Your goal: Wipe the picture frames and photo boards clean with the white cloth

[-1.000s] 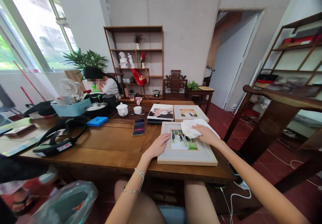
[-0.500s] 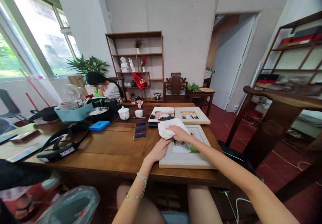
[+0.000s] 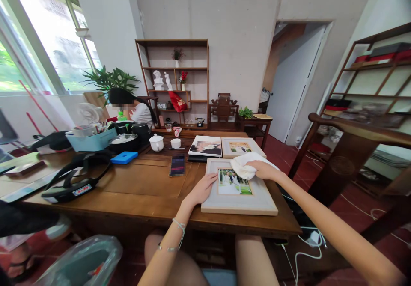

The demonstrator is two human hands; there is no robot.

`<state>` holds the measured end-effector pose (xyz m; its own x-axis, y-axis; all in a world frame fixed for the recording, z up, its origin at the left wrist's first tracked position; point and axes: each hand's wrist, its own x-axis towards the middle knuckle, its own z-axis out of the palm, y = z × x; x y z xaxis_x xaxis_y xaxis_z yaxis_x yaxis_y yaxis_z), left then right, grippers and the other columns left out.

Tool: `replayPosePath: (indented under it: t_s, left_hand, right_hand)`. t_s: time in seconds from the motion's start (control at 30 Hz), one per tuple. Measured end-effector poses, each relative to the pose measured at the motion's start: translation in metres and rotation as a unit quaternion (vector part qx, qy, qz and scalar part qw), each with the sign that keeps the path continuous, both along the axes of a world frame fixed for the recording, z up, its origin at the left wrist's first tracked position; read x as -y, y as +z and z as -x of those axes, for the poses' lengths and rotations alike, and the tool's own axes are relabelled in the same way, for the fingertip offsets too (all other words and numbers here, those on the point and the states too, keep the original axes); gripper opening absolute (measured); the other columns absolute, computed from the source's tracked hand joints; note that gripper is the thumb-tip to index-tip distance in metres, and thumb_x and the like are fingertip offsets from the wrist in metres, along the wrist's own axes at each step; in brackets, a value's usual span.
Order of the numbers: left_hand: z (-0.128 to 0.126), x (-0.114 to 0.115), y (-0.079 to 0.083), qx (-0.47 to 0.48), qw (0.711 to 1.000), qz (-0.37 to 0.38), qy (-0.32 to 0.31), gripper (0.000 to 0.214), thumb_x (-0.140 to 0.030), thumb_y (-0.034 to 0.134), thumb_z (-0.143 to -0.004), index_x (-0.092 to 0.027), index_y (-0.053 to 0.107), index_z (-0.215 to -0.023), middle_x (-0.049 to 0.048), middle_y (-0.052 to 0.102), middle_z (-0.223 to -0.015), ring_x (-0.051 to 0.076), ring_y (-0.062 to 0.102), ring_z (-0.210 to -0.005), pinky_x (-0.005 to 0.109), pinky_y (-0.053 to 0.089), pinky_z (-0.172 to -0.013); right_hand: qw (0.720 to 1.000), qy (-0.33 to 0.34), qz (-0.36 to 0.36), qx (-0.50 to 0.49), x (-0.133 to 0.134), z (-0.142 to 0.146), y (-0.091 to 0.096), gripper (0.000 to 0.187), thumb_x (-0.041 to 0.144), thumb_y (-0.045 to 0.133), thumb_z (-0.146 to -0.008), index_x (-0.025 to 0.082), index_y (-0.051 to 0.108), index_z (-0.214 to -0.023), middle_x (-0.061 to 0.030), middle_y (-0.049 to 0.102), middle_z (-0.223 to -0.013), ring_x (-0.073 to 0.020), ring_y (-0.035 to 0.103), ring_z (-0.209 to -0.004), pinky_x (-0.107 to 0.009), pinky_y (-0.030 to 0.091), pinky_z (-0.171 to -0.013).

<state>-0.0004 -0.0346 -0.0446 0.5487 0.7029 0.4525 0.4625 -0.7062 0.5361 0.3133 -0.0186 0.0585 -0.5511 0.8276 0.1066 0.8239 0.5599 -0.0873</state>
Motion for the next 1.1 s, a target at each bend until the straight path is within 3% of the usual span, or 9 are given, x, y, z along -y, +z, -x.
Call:
replayPosePath:
  t_s: [0.2,0.37,0.47,0.57,0.67,0.77,0.87,0.97,1.1]
  left_hand:
    - [0.000,0.000,0.001,-0.001,1.000,-0.007,-0.001,0.048,-0.011,0.036,-0.092,-0.021,0.053,-0.136,0.0095,0.052,-0.143,0.021,0.045,-0.133,0.046,0.035,-0.116]
    - [0.000,-0.002,-0.002,0.002,1.000,-0.008,-0.005,0.047,-0.012,0.035,-0.093,-0.021,0.053,-0.136,0.0092,0.051,-0.143,0.021,0.044,-0.135,0.047,0.033,-0.117]
    - [0.000,-0.002,-0.003,0.005,1.000,-0.007,-0.006,0.048,-0.012,0.035,-0.093,-0.022,0.052,-0.136,0.0083,0.050,-0.144,0.021,0.043,-0.135,0.047,0.032,-0.117]
    - [0.000,-0.002,-0.002,0.004,1.000,-0.005,-0.004,0.047,-0.012,0.036,-0.092,-0.021,0.054,-0.135,0.0094,0.050,-0.144,0.022,0.044,-0.134,0.047,0.033,-0.117]
    - [0.000,-0.001,0.000,-0.004,1.000,-0.003,-0.004,0.047,-0.012,0.036,-0.092,-0.020,0.054,-0.135,0.0100,0.051,-0.143,0.022,0.044,-0.134,0.046,0.033,-0.116]
    - [0.001,0.000,0.002,-0.013,1.000,-0.003,-0.005,0.047,-0.012,0.035,-0.092,-0.018,0.054,-0.135,0.0112,0.050,-0.143,0.022,0.043,-0.135,0.046,0.033,-0.117]
    - [0.002,0.001,0.003,-0.019,1.000,-0.004,-0.006,0.049,-0.011,0.035,-0.092,-0.018,0.052,-0.137,0.0111,0.049,-0.144,0.022,0.043,-0.136,0.047,0.032,-0.117]
    - [0.003,0.001,0.003,-0.021,1.000,-0.007,-0.010,0.050,-0.010,0.036,-0.092,-0.022,0.051,-0.138,0.0095,0.049,-0.145,0.021,0.043,-0.135,0.047,0.033,-0.117]
    - [0.003,0.000,0.002,-0.018,1.000,-0.008,-0.016,0.050,-0.011,0.035,-0.092,-0.020,0.051,-0.138,0.0108,0.049,-0.145,0.022,0.043,-0.135,0.047,0.033,-0.116]
  right_hand:
    - [0.995,-0.065,-0.015,0.074,0.052,0.023,0.004,0.044,0.006,0.050,-0.065,0.014,0.070,-0.104,-0.0180,0.073,-0.096,-0.0349,0.066,-0.092,-0.040,0.045,-0.077]
    - [0.996,-0.003,0.010,0.087,0.118,0.062,0.008,0.032,0.016,0.054,-0.066,0.019,0.071,-0.093,-0.0145,0.072,-0.089,-0.0320,0.065,-0.084,-0.037,0.043,-0.070]
    - [0.999,0.031,0.017,0.034,0.129,0.068,0.000,0.039,0.013,0.051,-0.066,0.019,0.069,-0.101,-0.0131,0.071,-0.096,-0.0298,0.061,-0.091,-0.037,0.044,-0.075]
    - [1.000,0.017,-0.008,-0.023,0.107,0.056,-0.019,0.053,0.010,0.052,-0.065,0.019,0.065,-0.115,-0.0108,0.066,-0.118,-0.0285,0.055,-0.109,-0.039,0.040,-0.091]
    - [0.997,-0.048,-0.049,-0.034,0.066,0.038,-0.036,0.066,0.010,0.055,-0.064,0.016,0.058,-0.129,-0.0130,0.051,-0.142,-0.0308,0.041,-0.128,-0.044,0.028,-0.107]
    - [0.990,-0.114,-0.067,-0.040,0.024,0.027,-0.040,0.068,0.009,0.054,-0.067,0.011,0.053,-0.135,-0.0180,0.041,-0.149,-0.0350,0.031,-0.137,-0.052,0.017,-0.112]
    - [0.984,-0.159,-0.071,-0.048,-0.007,0.029,-0.035,0.066,0.010,0.051,-0.073,0.012,0.049,-0.139,-0.0181,0.038,-0.150,-0.0361,0.028,-0.140,-0.056,0.016,-0.112]
    - [0.982,-0.173,-0.067,-0.046,-0.022,0.036,-0.033,0.065,0.011,0.050,-0.077,0.011,0.046,-0.141,-0.0191,0.036,-0.151,-0.0382,0.025,-0.141,-0.059,0.016,-0.111]
    - [0.989,-0.138,-0.042,-0.024,-0.011,0.045,-0.033,0.067,0.009,0.048,-0.077,0.008,0.043,-0.143,-0.0207,0.036,-0.151,-0.0398,0.027,-0.140,-0.061,0.017,-0.110]
